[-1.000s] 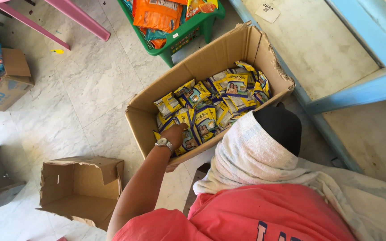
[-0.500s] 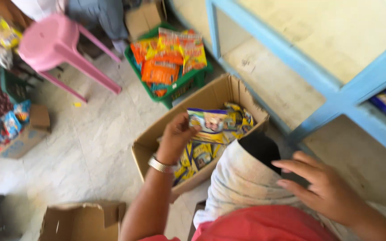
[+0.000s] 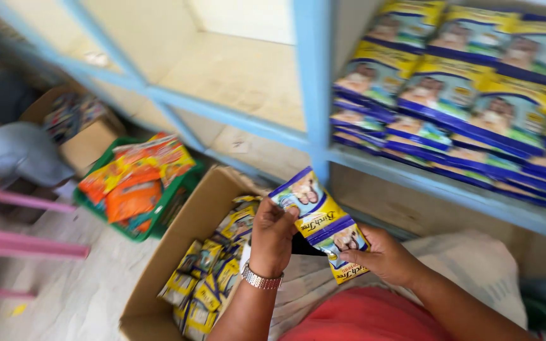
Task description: Restocking milk powder sachets onto store shelves from a cardboard box.
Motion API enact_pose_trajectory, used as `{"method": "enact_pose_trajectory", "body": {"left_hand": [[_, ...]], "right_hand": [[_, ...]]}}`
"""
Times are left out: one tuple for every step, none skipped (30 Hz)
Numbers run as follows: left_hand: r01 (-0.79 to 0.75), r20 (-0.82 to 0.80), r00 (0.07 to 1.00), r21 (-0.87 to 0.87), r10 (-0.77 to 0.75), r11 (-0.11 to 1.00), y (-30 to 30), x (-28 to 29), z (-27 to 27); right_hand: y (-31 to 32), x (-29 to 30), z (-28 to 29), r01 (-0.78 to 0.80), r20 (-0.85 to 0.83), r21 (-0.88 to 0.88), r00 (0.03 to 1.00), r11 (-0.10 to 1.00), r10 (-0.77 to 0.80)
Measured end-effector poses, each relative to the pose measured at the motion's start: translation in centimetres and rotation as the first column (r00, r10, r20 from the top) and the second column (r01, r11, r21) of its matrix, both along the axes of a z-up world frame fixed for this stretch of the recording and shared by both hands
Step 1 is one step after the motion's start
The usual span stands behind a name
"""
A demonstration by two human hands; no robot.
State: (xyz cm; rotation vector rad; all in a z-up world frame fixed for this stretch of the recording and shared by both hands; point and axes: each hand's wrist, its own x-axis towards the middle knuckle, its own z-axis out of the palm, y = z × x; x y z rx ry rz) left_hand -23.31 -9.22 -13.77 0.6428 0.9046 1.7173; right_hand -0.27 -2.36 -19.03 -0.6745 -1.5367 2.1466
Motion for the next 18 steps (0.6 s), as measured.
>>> {"method": "enact_pose_trajectory", "body": {"left_hand": [[0.041, 0.003, 0.999, -0.008, -0.041, 0.999, 0.5, 0.7, -1.4], [0.030, -0.002, 1.000, -0.002, -0.030, 1.000, 0.9, 1.3, -2.8], [0.012, -0.006, 1.000, 0.005, -0.012, 1.000, 1.2, 1.8, -4.1], [0.046, -0.003, 0.999, -0.002, -0.046, 0.999, 1.5, 2.6, -4.3], [0.064, 0.012, 0.998, -0.010, -0.064, 0.998, 1.7, 3.2, -4.4], [0.082, 0.027, 0.996, -0.017, -0.082, 0.996, 1.9, 3.7, -4.5], [0.104, 0.025, 0.994, -0.025, -0.103, 0.994, 2.0, 4.4, -3.9], [0.114, 0.058, 0.992, -0.084, -0.110, 0.990, 2.1, 5.0, -3.3], [0.122, 0.088, 0.990, -0.139, -0.110, 0.983, 2.3, 5.5, -2.6], [0.140, 0.085, 0.988, -0.143, -0.128, 0.980, 2.2, 5.6, -3.2], [0.168, 0.078, 0.984, -0.122, -0.159, 0.978, 2.3, 5.6, -3.6], [0.197, 0.072, 0.979, -0.100, -0.190, 0.975, 2.3, 5.6, -4.1], [0.213, 0.067, 0.976, -0.098, -0.208, 0.972, 2.3, 5.8, -4.0], [0.228, 0.031, 0.974, -0.106, -0.226, 0.968, 2.4, 5.9, -3.8], [0.243, 0.000, 0.970, -0.117, -0.244, 0.963, 2.3, 6.1, -3.8], [0.259, -0.001, 0.965, -0.118, -0.261, 0.959, 2.3, 6.4, -3.2], [0.276, -0.013, 0.960, -0.136, -0.280, 0.951, 2.3, 6.7, -2.7], [0.293, -0.025, 0.954, -0.154, -0.300, 0.944, 2.3, 6.9, -2.2]], "right_hand": [[0.0, 1.3, 0.1, 0.041, 0.003, -0.008, 0.999, 0.999, -0.041], [-0.1, 2.6, 0.2, 0.052, 0.033, -0.016, 0.998, 0.999, -0.051], [-0.2, 3.8, 0.4, 0.056, 0.063, -0.024, 0.997, 0.998, -0.054], [-0.2, 5.1, 0.0, 0.090, 0.067, -0.031, 0.994, 0.995, -0.088], [-0.2, 6.3, -0.4, 0.075, 0.097, -0.080, 0.993, 0.994, -0.067], [-0.2, 7.4, -0.7, 0.060, 0.125, -0.130, 0.991, 0.990, -0.044], [-0.2, 8.3, -1.0, 0.081, 0.123, -0.137, 0.990, 0.987, -0.064], [-0.3, 9.1, -1.1, 0.091, 0.140, -0.091, 0.987, 0.992, -0.078], [-0.2, 9.8, -1.3, 0.097, 0.155, -0.041, 0.984, 0.994, -0.090], [-0.4, 10.5, -0.8, 0.115, 0.152, -0.045, 0.983, 0.992, -0.107], [-0.4, 11.1, -0.3, 0.115, 0.173, 0.019, 0.978, 0.993, -0.117], [-0.4, 11.7, 0.3, 0.114, 0.193, 0.082, 0.973, 0.990, -0.128], [-0.4, 12.3, 0.9, 0.132, 0.189, 0.084, 0.971, 0.988, -0.146], [-0.4, 12.8, 1.5, 0.163, 0.196, 0.107, 0.964, 0.981, -0.181], [-0.5, 13.5, 2.1, 0.193, 0.207, 0.126, 0.954, 0.973, -0.216], [-0.6, 14.2, 2.1, 0.209, 0.207, 0.126, 0.951, 0.970, -0.232], [-0.6, 14.9, 2.1, 0.352, 0.181, 0.062, 0.916, 0.934, -0.358], [-0.7, 15.6, 2.0, 0.486, 0.163, -0.006, 0.863, 0.874, -0.478]]}}
